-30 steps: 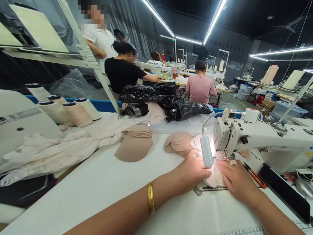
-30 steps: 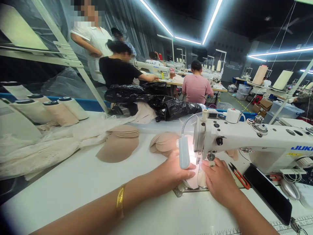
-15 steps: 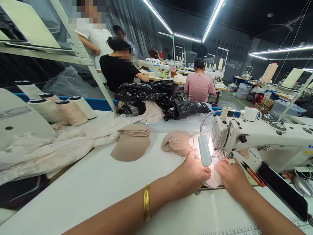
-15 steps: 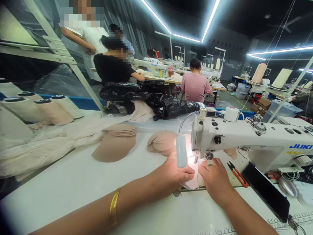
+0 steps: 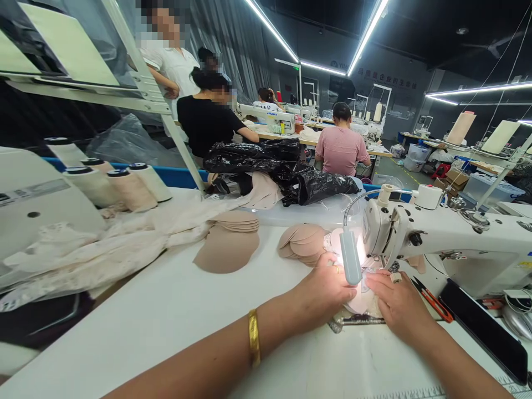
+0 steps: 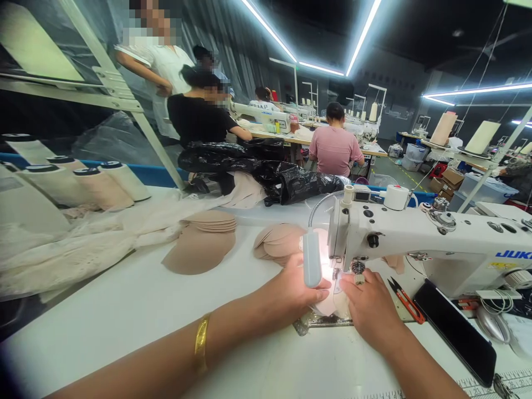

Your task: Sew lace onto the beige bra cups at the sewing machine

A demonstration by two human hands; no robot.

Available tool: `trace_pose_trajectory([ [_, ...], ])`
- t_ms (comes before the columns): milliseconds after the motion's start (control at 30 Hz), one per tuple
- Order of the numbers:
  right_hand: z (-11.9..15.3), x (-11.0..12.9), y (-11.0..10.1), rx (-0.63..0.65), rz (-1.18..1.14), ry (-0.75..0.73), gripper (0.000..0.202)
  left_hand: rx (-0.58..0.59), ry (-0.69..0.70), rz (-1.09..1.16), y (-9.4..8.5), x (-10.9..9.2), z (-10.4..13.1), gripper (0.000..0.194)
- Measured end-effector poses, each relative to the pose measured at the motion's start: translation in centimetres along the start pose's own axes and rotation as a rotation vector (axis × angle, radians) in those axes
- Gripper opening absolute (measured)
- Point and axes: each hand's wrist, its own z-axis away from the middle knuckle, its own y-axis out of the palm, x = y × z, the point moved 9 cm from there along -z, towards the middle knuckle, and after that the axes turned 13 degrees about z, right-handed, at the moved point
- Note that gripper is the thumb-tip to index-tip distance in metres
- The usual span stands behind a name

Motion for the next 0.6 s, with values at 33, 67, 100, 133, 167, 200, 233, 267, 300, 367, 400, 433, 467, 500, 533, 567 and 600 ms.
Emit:
trace_pose_trajectory([
  [33,0.00,-0.07,0.15,0.015,0.007,0.006,0.051,0.003,0.008,-0.005,-0.02,-0.10,-0.02,0.022],
  [67,-0.01,-0.13,0.29,0.030,0.014,0.013,0.052,0.008,0.009,-0.007,-0.01,-0.13,-0.04,0.022],
  [100,-0.01,-0.17,0.39,0.044,0.022,0.018,0.054,0.012,0.005,-0.006,0.02,-0.10,-0.05,0.022],
  [133,-0.01,-0.19,0.48,0.055,0.031,0.022,0.056,0.012,-0.002,-0.004,0.04,-0.03,-0.07,0.022],
  [167,-0.01,-0.20,0.55,0.065,0.040,0.025,0.057,0.011,-0.007,-0.002,0.07,0.02,-0.09,0.023],
  [200,0.00,-0.22,0.62,0.074,0.047,0.027,0.059,0.007,-0.009,-0.002,0.08,0.03,-0.10,0.024],
  [233,0.01,-0.26,0.68,0.080,0.052,0.031,0.060,0.001,-0.006,-0.003,0.07,-0.01,-0.11,0.024],
  [267,0.01,-0.31,0.73,0.084,0.055,0.033,0.061,-0.007,-0.001,-0.005,0.05,-0.07,-0.11,0.025],
  [300,0.01,-0.37,0.77,0.085,0.055,0.034,0.061,-0.015,0.003,-0.008,0.03,-0.14,-0.11,0.026],
  [367,-0.01,-0.45,0.87,0.087,0.054,0.029,0.062,-0.023,0.012,-0.020,0.02,-0.27,-0.10,0.027],
  [400,-0.01,-0.48,0.90,0.086,0.051,0.026,0.062,-0.022,0.014,-0.030,0.05,-0.31,-0.08,0.027],
  [433,-0.01,-0.51,0.89,0.086,0.048,0.022,0.062,-0.020,0.012,-0.040,0.09,-0.32,-0.07,0.027],
  [467,0.01,-0.51,0.85,0.084,0.044,0.018,0.062,-0.015,0.007,-0.049,0.14,-0.31,-0.06,0.026],
  [500,0.05,-0.51,0.75,0.080,0.039,0.014,0.062,-0.008,0.003,-0.055,0.21,-0.29,-0.05,0.026],
  [533,0.11,-0.49,0.58,0.071,0.032,0.010,0.061,0.001,0.001,-0.057,0.28,-0.30,-0.04,0.026],
  [567,0.18,-0.46,0.32,0.057,0.021,0.008,0.059,0.007,-0.002,-0.058,0.34,-0.30,-0.03,0.026],
  [600,0.26,-0.45,-0.04,0.035,0.009,0.007,0.055,0.012,-0.003,-0.058,0.37,-0.33,-0.02,0.025],
])
